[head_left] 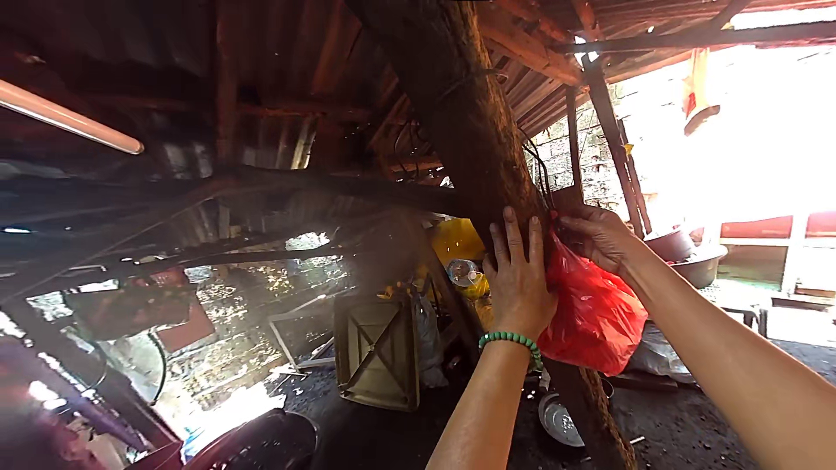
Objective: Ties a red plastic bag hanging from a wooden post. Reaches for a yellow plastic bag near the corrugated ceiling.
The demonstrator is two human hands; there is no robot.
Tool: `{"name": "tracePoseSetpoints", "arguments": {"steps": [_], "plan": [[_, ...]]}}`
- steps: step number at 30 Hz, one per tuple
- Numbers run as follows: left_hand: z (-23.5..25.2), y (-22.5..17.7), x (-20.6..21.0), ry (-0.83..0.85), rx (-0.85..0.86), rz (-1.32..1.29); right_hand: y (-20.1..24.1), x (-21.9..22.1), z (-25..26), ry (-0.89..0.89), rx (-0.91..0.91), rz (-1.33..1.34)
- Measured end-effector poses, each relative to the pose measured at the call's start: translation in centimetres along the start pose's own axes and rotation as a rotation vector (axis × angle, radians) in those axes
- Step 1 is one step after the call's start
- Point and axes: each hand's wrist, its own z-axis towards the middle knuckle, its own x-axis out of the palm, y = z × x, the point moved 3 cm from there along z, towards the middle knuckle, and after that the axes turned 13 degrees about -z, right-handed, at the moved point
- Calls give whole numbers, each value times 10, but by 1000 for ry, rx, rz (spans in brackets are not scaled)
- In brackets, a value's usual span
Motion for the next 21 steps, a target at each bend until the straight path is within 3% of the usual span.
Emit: {"name": "tracePoseSetpoints", "arguments": {"steps": [12,18,21], "plan": [[2,-1,-13,164,-54,67,5,-6,18,54,-199,-275],[-7,-12,-20,-40,50,0,13,-11,17,36,-256,-325],[0,-28,-26,-312,261,9,10,-21,20,-1,-262,-181]]}}
